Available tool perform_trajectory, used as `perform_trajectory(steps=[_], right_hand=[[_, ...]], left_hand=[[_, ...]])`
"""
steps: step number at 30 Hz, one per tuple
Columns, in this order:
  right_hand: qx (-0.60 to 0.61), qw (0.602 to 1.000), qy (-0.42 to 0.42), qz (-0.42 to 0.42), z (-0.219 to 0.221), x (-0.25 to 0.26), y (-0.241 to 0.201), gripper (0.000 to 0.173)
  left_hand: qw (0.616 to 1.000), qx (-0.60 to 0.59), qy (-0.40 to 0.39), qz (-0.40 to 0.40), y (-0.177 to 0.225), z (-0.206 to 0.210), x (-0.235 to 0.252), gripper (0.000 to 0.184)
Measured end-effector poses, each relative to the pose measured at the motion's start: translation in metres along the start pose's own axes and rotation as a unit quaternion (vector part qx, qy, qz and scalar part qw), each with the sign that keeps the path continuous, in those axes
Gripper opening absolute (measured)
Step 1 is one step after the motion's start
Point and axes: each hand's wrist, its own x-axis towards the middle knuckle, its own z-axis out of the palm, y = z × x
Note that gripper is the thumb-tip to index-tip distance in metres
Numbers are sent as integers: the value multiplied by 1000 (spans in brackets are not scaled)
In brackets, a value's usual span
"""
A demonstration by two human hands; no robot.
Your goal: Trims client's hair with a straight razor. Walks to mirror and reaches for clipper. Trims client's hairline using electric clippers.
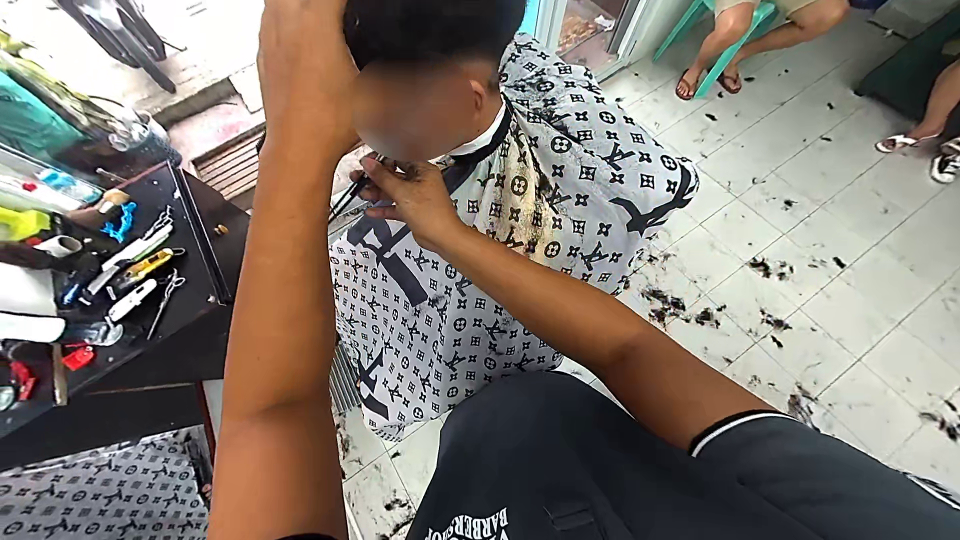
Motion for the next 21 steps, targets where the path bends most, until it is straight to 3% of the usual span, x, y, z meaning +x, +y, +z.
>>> perform_trajectory(steps=[21], right_hand=[[-2, 1000, 16, 3, 17, 16, -3, 20]], left_hand=[[1000, 17, 9, -18, 0, 2, 3, 72]])
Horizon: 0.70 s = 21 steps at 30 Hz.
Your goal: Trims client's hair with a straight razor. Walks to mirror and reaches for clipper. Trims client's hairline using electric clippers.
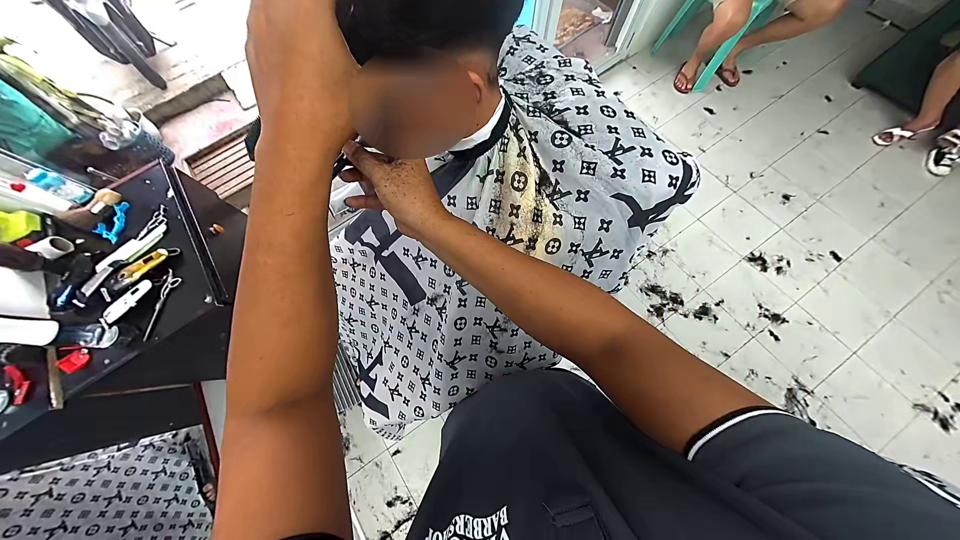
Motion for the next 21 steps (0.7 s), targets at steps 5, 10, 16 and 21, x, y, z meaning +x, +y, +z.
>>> perform_trajectory(steps=[5, 10, 16, 21], right_hand=[[25, 1000, 10, 11, 0, 0, 1, 20], [18, 1000, -1, 7, 3, 0, -4, 21], [39, 999, 9, 16, 3, 0, -2, 18], [37, 999, 4, 19, 7, -1, -6, 19]], left_hand=[[1000, -6, -6, -12, 3, -1, 0, 71], [1000, 3, -4, -10, 2, 0, 0, 69], [1000, -4, -3, -14, 3, -1, 0, 71], [1000, 4, -5, -11, 2, -1, 0, 68]])
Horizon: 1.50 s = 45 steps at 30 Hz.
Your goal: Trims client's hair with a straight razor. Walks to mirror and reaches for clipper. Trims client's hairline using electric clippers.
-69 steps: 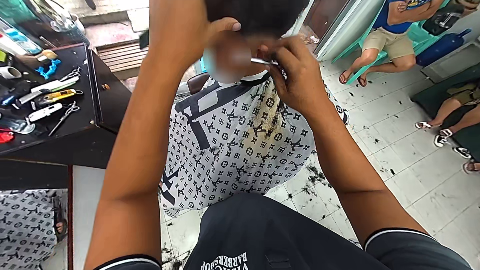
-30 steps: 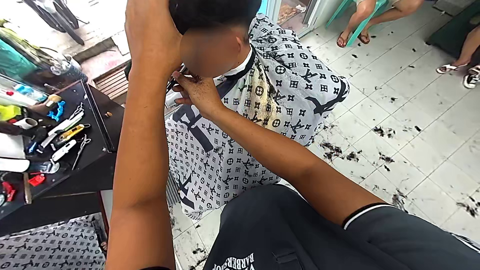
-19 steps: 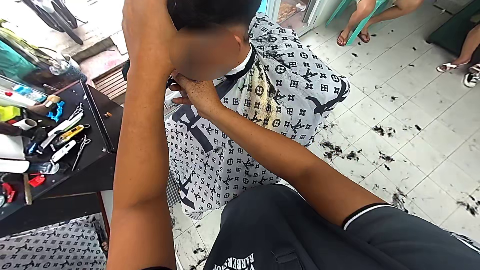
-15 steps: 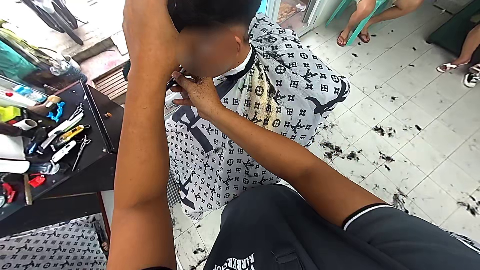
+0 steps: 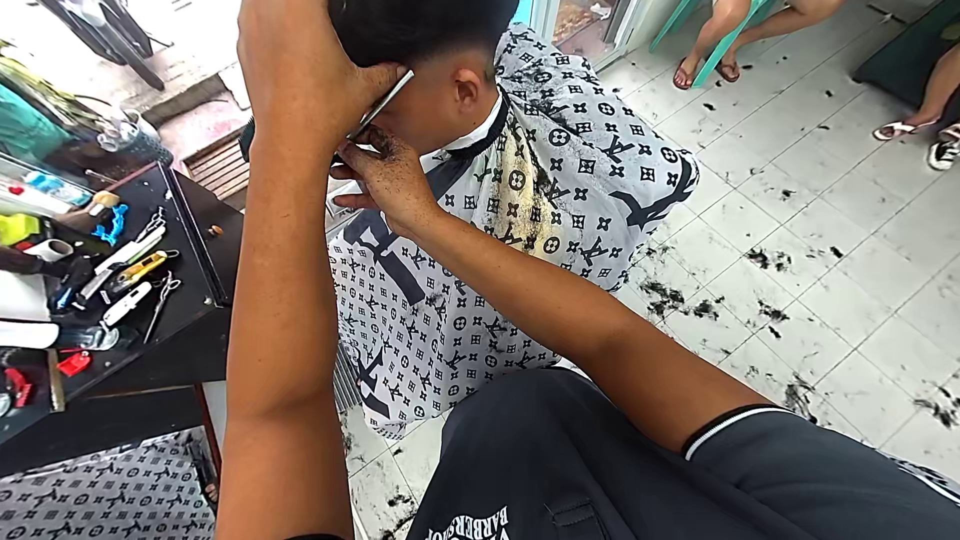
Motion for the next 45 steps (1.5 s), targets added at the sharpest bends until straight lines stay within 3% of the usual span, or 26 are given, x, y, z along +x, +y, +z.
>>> perform_trajectory(steps=[32, 36, 41, 45], right_hand=[[88, 995, 20, 53, -6, -8, 8, 15], [10, 1000, -15, 2, -25, -30, 19, 20], [-128, 984, -72, -100, -73, -79, 23, 25], [-202, 956, -133, -166, -120, -115, 20, 32]], left_hand=[[1000, -7, -8, -11, 4, -2, -1, 72], [999, -50, 16, 9, -3, -2, -1, 95], [998, -62, 33, -7, 2, -3, 0, 77], [997, -57, 28, -50, 11, -8, 0, 77]])
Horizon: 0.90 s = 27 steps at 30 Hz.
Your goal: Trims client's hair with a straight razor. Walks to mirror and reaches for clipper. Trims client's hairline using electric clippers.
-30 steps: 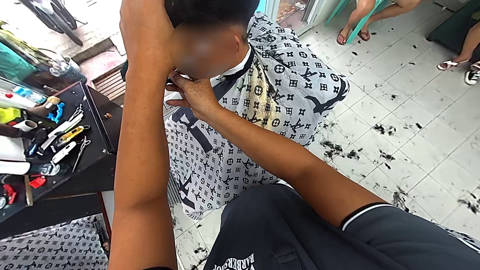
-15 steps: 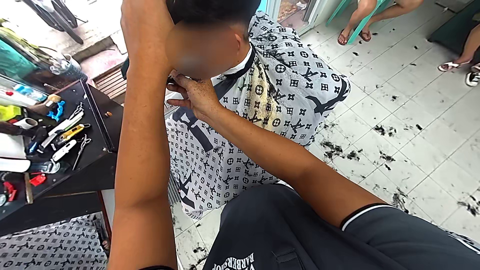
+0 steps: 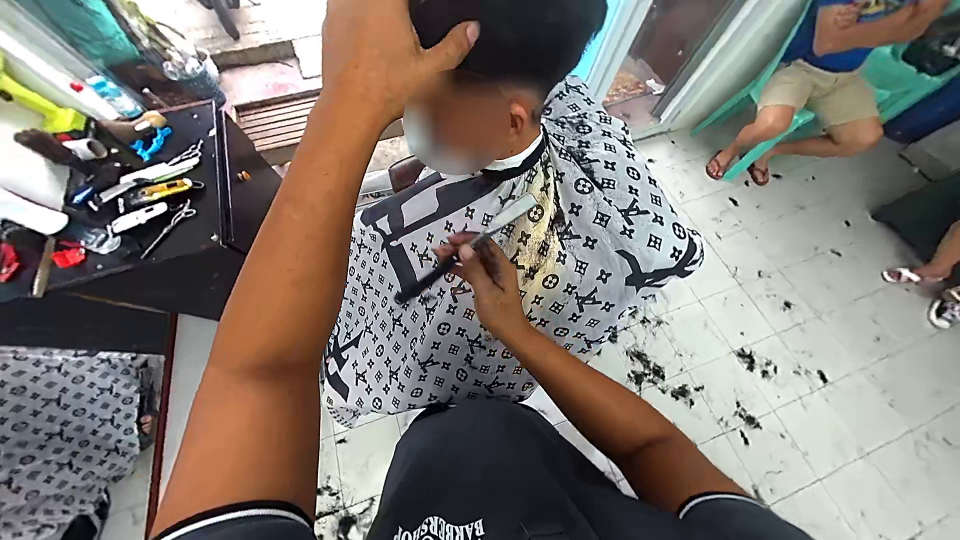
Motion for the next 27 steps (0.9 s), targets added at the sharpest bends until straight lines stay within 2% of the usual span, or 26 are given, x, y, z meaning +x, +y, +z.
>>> perform_trajectory(steps=[2, 5, 8, 9, 11, 13, 15, 16, 18, 20, 23, 25, 27], right_hand=[[-16, 1000, -10, -22, -15, -15, 1, 34], [-12, 999, -23, -39, -31, -33, -1, 33], [14, 998, -30, -57, -41, -48, -2, 30], [32, 997, -29, -57, -41, -52, -2, 28], [70, 997, -19, -41, -36, -59, -1, 26], [101, 995, -6, -12, -22, -65, 3, 23], [139, 990, -6, 18, 3, -68, 10, 23], [158, 987, -11, 33, 19, -69, 13, 23], [197, 977, -34, 71, 59, -69, 22, 23], [200, 971, -74, 109, 104, -69, 31, 25], [93, 950, -203, 216, 171, -67, 47, 33], [-7, 896, -321, 305, 215, -67, 69, 39], [-64, 831, -395, 387, 258, -68, 100, 42]], left_hand=[[1000, 0, 8, -12, 6, -1, -3, 77], [996, -2, 85, 21, 11, 4, -21, 71], [981, -72, 176, 48, 12, 12, -79, 59], [976, -113, 180, 37, 8, 19, -107, 51], [976, -197, 92, -24, -5, 42, -174, 38], [957, -265, -67, -96, -22, 68, -246, 41], [907, -329, -210, -158, -35, 86, -307, 44], [881, -358, -255, -174, -39, 86, -333, 45], [838, -429, -284, -184, -59, 79, -383, 40], [809, -489, -240, -220, -93, 56, -428, 35], [765, -571, -77, -288, -156, 7, -489, 39], [737, -600, 17, -311, -195, -29, -523, 38], [730, -554, 106, -387, -221, -63, -550, 26]])
